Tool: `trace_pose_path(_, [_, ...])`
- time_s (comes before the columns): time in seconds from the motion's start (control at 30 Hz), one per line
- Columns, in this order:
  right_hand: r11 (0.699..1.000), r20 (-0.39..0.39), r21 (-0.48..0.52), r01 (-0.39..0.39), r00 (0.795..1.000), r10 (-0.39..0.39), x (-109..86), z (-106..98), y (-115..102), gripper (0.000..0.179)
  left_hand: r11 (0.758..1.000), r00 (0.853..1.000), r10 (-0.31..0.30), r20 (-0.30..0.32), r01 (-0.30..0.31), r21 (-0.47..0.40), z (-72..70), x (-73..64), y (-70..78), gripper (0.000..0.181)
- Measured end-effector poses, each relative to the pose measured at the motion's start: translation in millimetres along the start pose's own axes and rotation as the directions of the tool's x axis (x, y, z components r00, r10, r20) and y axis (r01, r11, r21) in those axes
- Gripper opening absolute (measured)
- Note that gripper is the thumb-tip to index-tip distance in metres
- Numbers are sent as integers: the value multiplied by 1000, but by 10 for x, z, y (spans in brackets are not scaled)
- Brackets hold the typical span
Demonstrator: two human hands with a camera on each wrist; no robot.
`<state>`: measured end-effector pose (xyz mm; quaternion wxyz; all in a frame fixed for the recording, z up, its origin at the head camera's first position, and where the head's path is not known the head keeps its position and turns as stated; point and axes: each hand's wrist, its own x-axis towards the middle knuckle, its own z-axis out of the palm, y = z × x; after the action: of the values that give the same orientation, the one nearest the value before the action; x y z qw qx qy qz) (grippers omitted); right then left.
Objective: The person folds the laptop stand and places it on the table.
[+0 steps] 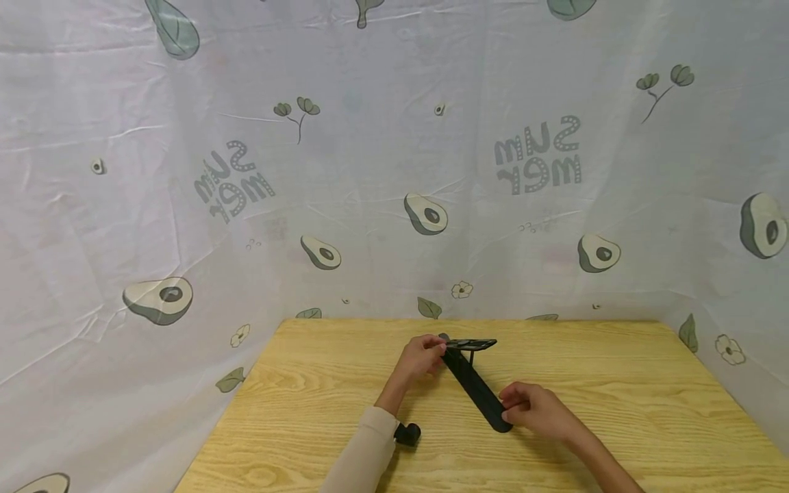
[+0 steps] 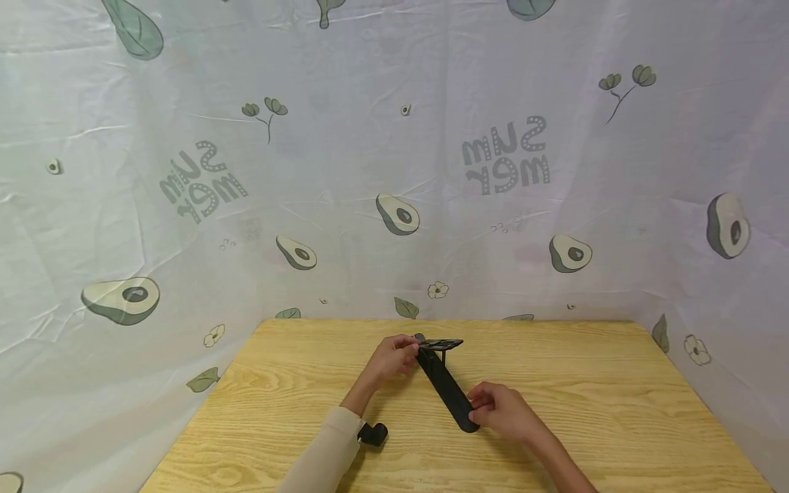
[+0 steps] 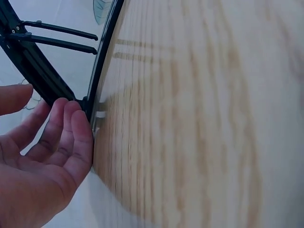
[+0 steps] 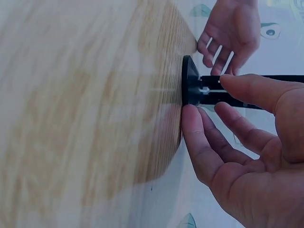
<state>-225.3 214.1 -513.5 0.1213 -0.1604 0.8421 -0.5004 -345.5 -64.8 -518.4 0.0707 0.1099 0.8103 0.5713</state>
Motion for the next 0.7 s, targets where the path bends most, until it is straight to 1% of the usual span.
trace_pose_path(0.37, [1000,16,9,6,1000,-6,3,89,-55,37,1000,1000,-21,3,21,6,-3,73,-14,25])
trace_pose_path(0.7, [1000,25,22,19,1000,-20,12,163,-105,35,1000,1000,-14,17,14,14,-9,110,-21,26])
